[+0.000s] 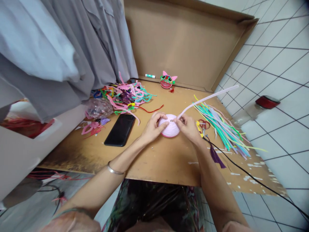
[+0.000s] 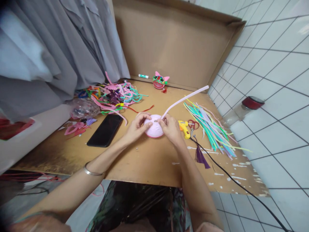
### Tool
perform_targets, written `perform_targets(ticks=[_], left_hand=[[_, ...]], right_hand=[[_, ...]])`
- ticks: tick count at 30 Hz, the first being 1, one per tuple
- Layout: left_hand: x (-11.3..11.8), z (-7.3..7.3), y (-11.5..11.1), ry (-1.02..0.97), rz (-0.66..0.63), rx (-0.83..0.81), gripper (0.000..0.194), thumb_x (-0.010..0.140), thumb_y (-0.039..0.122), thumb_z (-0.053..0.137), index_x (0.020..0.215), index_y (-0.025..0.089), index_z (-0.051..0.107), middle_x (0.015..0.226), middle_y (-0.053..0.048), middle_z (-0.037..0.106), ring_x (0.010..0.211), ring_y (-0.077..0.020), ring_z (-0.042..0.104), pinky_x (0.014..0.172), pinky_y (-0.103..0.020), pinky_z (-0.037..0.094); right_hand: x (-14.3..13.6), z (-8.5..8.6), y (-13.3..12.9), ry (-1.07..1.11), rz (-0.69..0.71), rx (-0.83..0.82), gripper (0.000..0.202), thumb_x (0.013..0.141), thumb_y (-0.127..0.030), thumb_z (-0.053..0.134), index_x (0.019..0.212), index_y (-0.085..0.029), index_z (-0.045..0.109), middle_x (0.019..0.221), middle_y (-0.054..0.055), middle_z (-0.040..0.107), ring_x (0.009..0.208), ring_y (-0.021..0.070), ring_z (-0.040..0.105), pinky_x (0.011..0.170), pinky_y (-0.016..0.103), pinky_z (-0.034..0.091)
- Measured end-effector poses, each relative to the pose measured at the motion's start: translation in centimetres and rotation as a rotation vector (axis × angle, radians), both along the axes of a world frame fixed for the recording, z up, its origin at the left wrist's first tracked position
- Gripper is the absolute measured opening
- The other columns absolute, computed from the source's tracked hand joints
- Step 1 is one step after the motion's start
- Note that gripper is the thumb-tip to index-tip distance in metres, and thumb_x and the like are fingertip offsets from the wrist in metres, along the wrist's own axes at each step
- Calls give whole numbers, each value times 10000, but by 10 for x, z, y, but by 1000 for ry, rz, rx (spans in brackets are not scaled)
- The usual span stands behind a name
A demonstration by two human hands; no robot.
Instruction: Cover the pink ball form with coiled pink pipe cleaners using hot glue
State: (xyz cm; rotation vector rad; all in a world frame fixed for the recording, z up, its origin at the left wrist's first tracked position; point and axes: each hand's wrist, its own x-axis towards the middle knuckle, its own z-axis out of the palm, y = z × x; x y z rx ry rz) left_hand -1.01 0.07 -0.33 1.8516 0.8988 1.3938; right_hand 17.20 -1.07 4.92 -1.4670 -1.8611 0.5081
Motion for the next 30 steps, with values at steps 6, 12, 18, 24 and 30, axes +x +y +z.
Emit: perform_targets(ticks=[6, 12, 18, 24, 30], left_hand=[[1, 6, -6, 69, 73, 87, 189, 883, 364, 617, 960, 191, 604, 1087, -78, 614, 1074, -215, 589, 983, -381, 459], [0, 8, -8, 98, 72, 190, 180, 900, 334, 608, 1009, 192, 630, 1063, -77, 631, 1052, -210, 597, 972, -377, 466], [1, 8, -9, 95, 71, 173, 207, 901, 369, 607, 997, 194, 660, 1085, -89, 630, 1071, -220, 604, 989, -395, 470], [0, 9, -10, 121, 72, 143, 213, 901, 371, 601, 1010, 205, 677, 1104, -89, 630, 1090, -229, 593, 1008, -409, 459], [0, 9, -10, 134, 74, 142, 208, 905, 356, 599, 1008, 199, 689, 1120, -92, 618, 1096, -223, 590, 1013, -399, 455]], right_hand=[[-3, 4, -2, -15, -23, -3, 197, 800, -360, 534, 765, -176, 593, 608, -13, 515, 566, 136, 459, 565, 265, 315], [-4, 7, -4, -23, -38, -23, 173, 795, -344, 546, 757, -182, 593, 625, -7, 543, 568, 133, 465, 570, 260, 326], [-4, 5, -3, -22, -41, -15, 165, 797, -336, 559, 750, -181, 592, 619, -2, 554, 574, 144, 488, 565, 264, 337], [-2, 3, -2, -5, -21, 2, 164, 803, -337, 559, 754, -185, 593, 622, -1, 560, 571, 139, 477, 562, 262, 341], [-2, 2, -1, -2, -20, 4, 159, 798, -344, 552, 748, -194, 568, 618, -10, 541, 571, 133, 470, 564, 257, 331]])
